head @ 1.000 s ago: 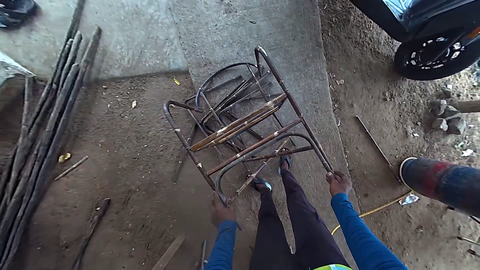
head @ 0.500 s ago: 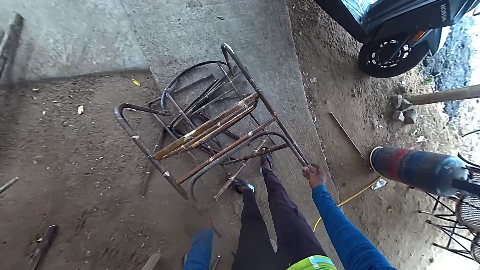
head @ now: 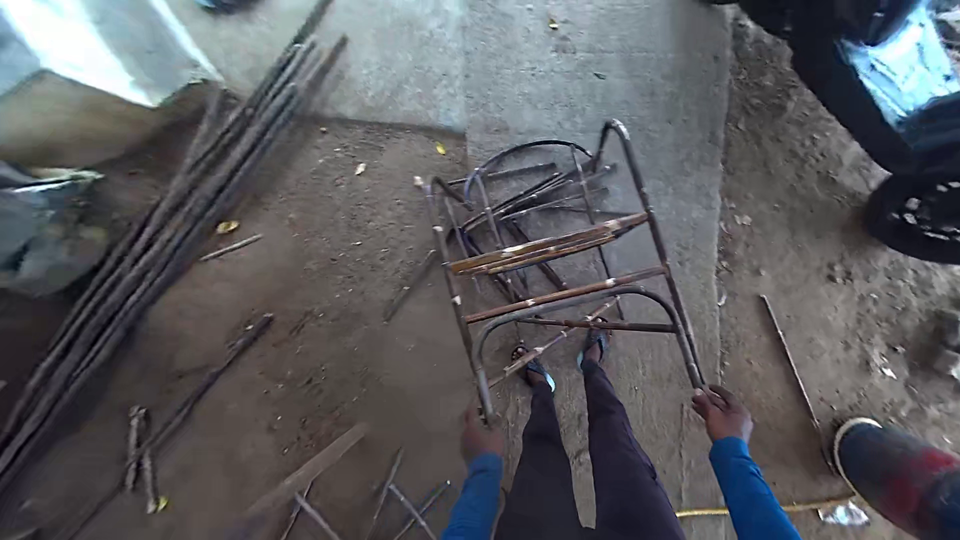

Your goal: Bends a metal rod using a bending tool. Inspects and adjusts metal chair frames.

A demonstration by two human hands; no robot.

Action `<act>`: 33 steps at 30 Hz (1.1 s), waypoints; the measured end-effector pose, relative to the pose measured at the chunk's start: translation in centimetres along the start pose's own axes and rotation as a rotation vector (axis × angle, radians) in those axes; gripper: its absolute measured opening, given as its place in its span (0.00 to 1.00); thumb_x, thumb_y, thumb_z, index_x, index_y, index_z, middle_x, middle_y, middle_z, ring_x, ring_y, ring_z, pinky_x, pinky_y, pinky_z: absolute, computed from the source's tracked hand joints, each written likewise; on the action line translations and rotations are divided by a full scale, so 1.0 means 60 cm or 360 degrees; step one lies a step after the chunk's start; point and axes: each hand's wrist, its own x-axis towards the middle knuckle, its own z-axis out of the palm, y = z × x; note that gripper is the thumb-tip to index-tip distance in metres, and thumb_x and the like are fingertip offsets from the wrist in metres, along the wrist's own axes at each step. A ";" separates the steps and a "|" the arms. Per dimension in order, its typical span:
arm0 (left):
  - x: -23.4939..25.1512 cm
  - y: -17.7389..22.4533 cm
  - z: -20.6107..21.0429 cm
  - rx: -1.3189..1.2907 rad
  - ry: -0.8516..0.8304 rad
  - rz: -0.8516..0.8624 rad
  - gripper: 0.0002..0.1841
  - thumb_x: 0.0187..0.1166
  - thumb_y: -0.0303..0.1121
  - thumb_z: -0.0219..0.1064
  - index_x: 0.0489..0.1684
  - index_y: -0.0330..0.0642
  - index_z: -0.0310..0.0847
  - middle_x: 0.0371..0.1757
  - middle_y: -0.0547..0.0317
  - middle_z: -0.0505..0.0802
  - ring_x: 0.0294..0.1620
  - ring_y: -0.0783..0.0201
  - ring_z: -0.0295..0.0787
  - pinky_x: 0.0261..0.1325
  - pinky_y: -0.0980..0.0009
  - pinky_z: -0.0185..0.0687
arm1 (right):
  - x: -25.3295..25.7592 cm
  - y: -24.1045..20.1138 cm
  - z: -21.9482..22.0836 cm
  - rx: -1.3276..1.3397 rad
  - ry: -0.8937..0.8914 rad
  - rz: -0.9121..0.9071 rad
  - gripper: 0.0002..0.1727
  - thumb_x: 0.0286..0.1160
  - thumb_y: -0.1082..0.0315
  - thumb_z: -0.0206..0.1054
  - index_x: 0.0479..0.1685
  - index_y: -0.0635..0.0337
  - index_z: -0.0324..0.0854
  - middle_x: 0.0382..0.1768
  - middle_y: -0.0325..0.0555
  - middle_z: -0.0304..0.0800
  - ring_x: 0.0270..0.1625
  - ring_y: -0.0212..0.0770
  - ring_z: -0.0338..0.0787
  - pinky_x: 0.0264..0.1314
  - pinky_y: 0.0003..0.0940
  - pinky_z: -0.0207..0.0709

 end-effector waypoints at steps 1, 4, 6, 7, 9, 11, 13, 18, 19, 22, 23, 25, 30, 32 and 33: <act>-0.008 -0.007 0.007 0.0028 0.0006 0.0009 0.37 0.74 0.39 0.77 0.86 0.49 0.70 0.71 0.42 0.87 0.60 0.45 0.91 0.62 0.43 0.88 | 0.002 -0.001 0.001 -0.0039 -0.0001 -0.0004 0.25 0.72 0.71 0.79 0.69 0.66 0.80 0.48 0.56 0.96 0.43 0.48 0.98 0.50 0.48 0.94; -0.014 -0.011 0.013 0.0035 -0.0002 -0.0010 0.35 0.77 0.39 0.74 0.88 0.54 0.70 0.71 0.44 0.86 0.60 0.47 0.91 0.62 0.46 0.89 | 0.009 0.002 0.004 -0.0093 -0.0004 -0.0016 0.25 0.73 0.71 0.78 0.69 0.68 0.79 0.46 0.57 0.96 0.41 0.48 0.98 0.48 0.47 0.94; -0.010 -0.009 0.010 0.0029 -0.0013 -0.0012 0.34 0.77 0.38 0.73 0.87 0.53 0.71 0.69 0.45 0.87 0.59 0.49 0.91 0.62 0.48 0.89 | 0.013 0.002 0.004 -0.0139 -0.0008 -0.0029 0.25 0.73 0.69 0.78 0.68 0.67 0.80 0.44 0.55 0.96 0.40 0.47 0.98 0.48 0.47 0.94; -0.008 -0.009 0.011 0.0037 -0.0012 -0.0001 0.34 0.76 0.38 0.74 0.86 0.53 0.72 0.68 0.45 0.88 0.58 0.50 0.92 0.61 0.48 0.89 | 0.015 0.002 0.002 -0.0165 -0.0010 -0.0028 0.24 0.74 0.69 0.78 0.68 0.67 0.80 0.44 0.55 0.97 0.40 0.47 0.98 0.48 0.47 0.94; -0.005 -0.011 0.014 0.0039 -0.0027 0.0009 0.34 0.75 0.38 0.74 0.86 0.53 0.73 0.67 0.46 0.88 0.57 0.51 0.92 0.61 0.49 0.89 | 0.020 0.002 -0.001 -0.0218 -0.0006 -0.0029 0.23 0.73 0.66 0.79 0.66 0.65 0.82 0.43 0.53 0.97 0.40 0.47 0.98 0.47 0.48 0.94; -0.003 -0.014 0.014 0.0030 -0.0044 0.0008 0.34 0.75 0.38 0.74 0.86 0.53 0.73 0.68 0.45 0.88 0.58 0.50 0.92 0.62 0.49 0.89 | 0.028 0.006 0.000 -0.0264 -0.0003 -0.0036 0.23 0.72 0.65 0.80 0.64 0.65 0.83 0.45 0.54 0.96 0.42 0.49 0.98 0.47 0.51 0.93; -0.003 -0.018 0.016 0.0039 -0.0024 0.0014 0.34 0.75 0.39 0.74 0.85 0.55 0.73 0.67 0.46 0.88 0.58 0.51 0.92 0.62 0.50 0.89 | 0.036 0.006 0.000 -0.0304 0.0010 -0.0038 0.22 0.69 0.65 0.82 0.59 0.63 0.85 0.47 0.54 0.96 0.43 0.51 0.98 0.46 0.54 0.93; -0.008 -0.002 0.015 0.0059 0.0028 0.0018 0.34 0.73 0.43 0.76 0.82 0.50 0.76 0.68 0.46 0.88 0.61 0.48 0.91 0.62 0.46 0.88 | 0.051 0.006 -0.004 -0.0477 -0.0021 -0.0095 0.16 0.68 0.63 0.82 0.50 0.59 0.87 0.38 0.50 0.96 0.36 0.49 0.98 0.41 0.54 0.93; -0.008 0.004 0.010 0.0008 0.0026 -0.0034 0.32 0.72 0.45 0.77 0.77 0.47 0.79 0.67 0.46 0.89 0.62 0.48 0.90 0.65 0.46 0.86 | 0.053 0.007 -0.005 -0.0492 -0.0033 -0.0122 0.17 0.67 0.62 0.83 0.50 0.58 0.87 0.38 0.49 0.96 0.35 0.48 0.97 0.41 0.54 0.94; -0.008 0.021 -0.008 -0.0254 -0.0011 -0.0294 0.31 0.71 0.56 0.77 0.62 0.40 0.83 0.51 0.45 0.94 0.53 0.46 0.93 0.60 0.42 0.86 | 0.050 0.001 -0.014 -0.0533 -0.0090 -0.0234 0.23 0.68 0.60 0.83 0.62 0.58 0.87 0.43 0.54 0.95 0.33 0.49 0.95 0.41 0.54 0.92; -0.011 0.022 -0.012 -0.0356 -0.0043 -0.0349 0.33 0.72 0.59 0.76 0.62 0.38 0.82 0.49 0.43 0.94 0.52 0.44 0.93 0.59 0.41 0.86 | 0.045 -0.004 -0.018 -0.0539 -0.0108 -0.0268 0.25 0.69 0.60 0.82 0.65 0.58 0.87 0.43 0.54 0.95 0.32 0.49 0.95 0.39 0.53 0.92; -0.027 0.013 -0.021 -0.0438 -0.0059 -0.0367 0.34 0.75 0.62 0.71 0.62 0.36 0.83 0.48 0.40 0.94 0.52 0.43 0.93 0.59 0.40 0.85 | 0.027 -0.026 -0.032 -0.0510 -0.0116 -0.0303 0.24 0.70 0.60 0.82 0.65 0.58 0.87 0.41 0.54 0.95 0.29 0.48 0.94 0.37 0.51 0.92; -0.123 -0.041 -0.061 -0.1033 0.0135 -0.0251 0.30 0.80 0.58 0.68 0.54 0.34 0.86 0.29 0.45 0.89 0.26 0.50 0.86 0.36 0.46 0.85 | -0.051 -0.119 -0.102 -0.0521 -0.0164 -0.0878 0.28 0.69 0.58 0.81 0.66 0.63 0.86 0.50 0.58 0.95 0.46 0.53 0.95 0.53 0.58 0.88; -0.169 -0.059 -0.097 -0.1453 0.0238 -0.0266 0.27 0.80 0.57 0.68 0.50 0.35 0.85 0.17 0.54 0.80 0.12 0.57 0.75 0.18 0.56 0.78 | -0.110 -0.179 -0.108 -0.0697 -0.0122 -0.1240 0.37 0.69 0.48 0.79 0.73 0.63 0.81 0.68 0.65 0.86 0.69 0.63 0.85 0.72 0.65 0.77; -0.194 -0.063 -0.121 -0.1694 0.0300 -0.0282 0.25 0.81 0.54 0.68 0.48 0.36 0.84 0.13 0.57 0.77 0.08 0.61 0.70 0.13 0.60 0.73 | -0.151 -0.212 -0.097 -0.0725 -0.0116 -0.1444 0.41 0.68 0.45 0.79 0.76 0.65 0.78 0.76 0.68 0.78 0.79 0.68 0.77 0.80 0.66 0.69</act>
